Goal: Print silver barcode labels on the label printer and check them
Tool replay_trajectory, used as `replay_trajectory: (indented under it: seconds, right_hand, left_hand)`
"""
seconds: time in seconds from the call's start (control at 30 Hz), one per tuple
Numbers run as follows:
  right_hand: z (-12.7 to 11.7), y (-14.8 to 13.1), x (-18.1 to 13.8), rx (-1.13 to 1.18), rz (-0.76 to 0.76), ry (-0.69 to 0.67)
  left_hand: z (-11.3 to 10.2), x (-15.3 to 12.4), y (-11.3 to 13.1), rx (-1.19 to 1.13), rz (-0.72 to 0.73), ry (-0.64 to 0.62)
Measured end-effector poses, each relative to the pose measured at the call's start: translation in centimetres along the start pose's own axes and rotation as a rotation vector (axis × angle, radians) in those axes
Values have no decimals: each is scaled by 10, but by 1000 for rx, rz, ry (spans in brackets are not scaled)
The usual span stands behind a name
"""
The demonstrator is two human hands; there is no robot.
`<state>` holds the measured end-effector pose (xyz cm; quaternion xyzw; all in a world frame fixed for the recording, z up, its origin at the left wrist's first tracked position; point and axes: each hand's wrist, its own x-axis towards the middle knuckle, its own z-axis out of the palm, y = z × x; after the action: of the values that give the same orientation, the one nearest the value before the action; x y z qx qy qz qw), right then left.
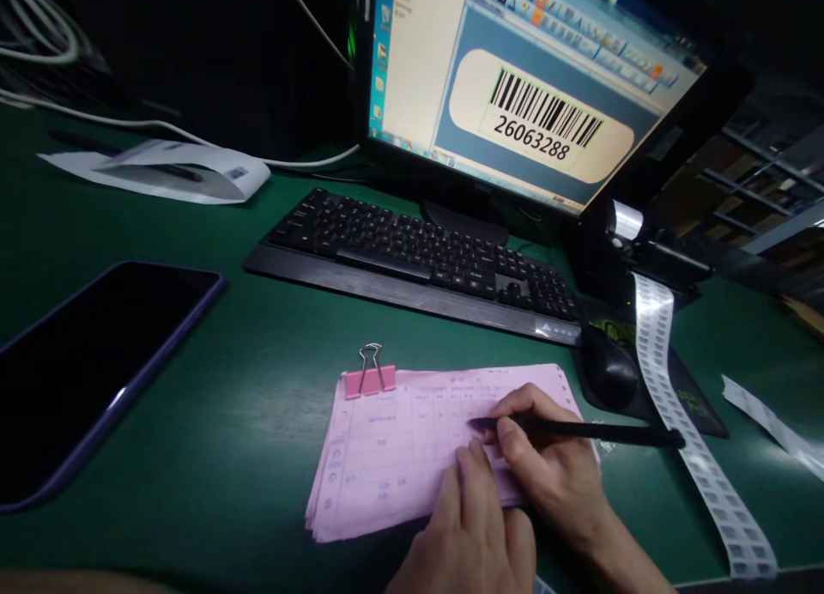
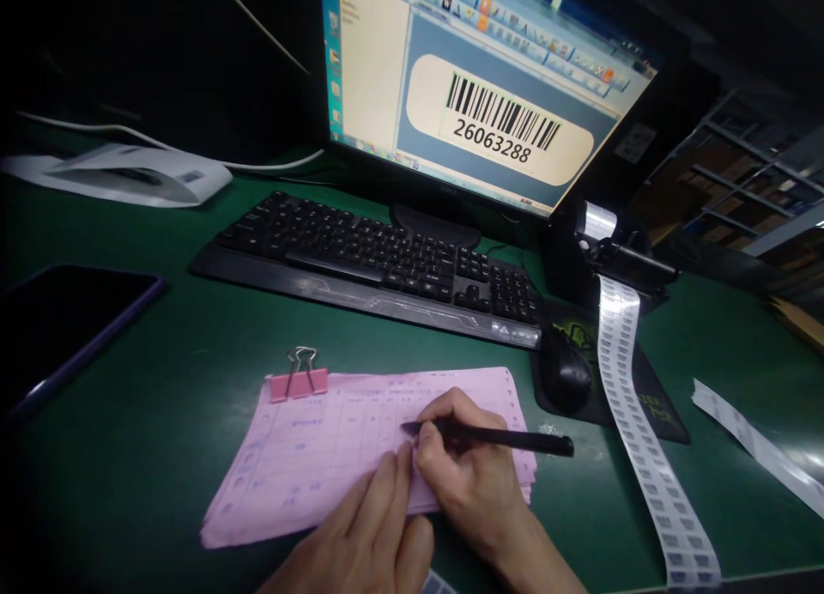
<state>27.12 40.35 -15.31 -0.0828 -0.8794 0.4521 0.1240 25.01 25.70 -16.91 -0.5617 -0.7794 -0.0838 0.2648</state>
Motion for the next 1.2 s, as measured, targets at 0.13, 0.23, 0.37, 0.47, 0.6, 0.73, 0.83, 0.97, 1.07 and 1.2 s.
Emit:
replay_trajectory:
  seconds: [0.13, 0.23, 0.37, 0.47, 0.6, 0.73, 0.83, 0.97, 1.07, 1.2]
  right_hand:
    - [1, 1, 2, -12, -19, -6]
    - [1, 0, 2, -22, -38, -20]
    - [0, -2, 2, -56, -74, -38]
    - [1, -2, 2, -68, -75, -37]
    - [1, -3, 2, -55, -62, -52]
    - [0, -4, 2, -50, -55, -37]
    - [0, -3, 2, -45, -57, -22]
    - [1, -3, 4, -52, -68, 15]
    - [1, -3, 4, -60, -81, -11]
    - [0, -3, 4, -53, -83, -19]
  left_hand:
    - [-1, -1, 0, 3, 18, -10]
    - [-1, -2, 1, 9, 30, -49]
    - [1, -2, 4, 0, 10, -58]
    - [0, 0, 2, -13, 38, -24]
    - [-5, 0, -2, -6, 59, -60]
    - [-7, -2, -2, -40, 51, -100]
    - [-6, -4, -2, -49, 65, -114]
    - [-6, -4, -2, -39, 57, -122]
    - [-6, -3, -2, -34, 56, -119]
    - [-7, -2, -2, -7, 66, -113]
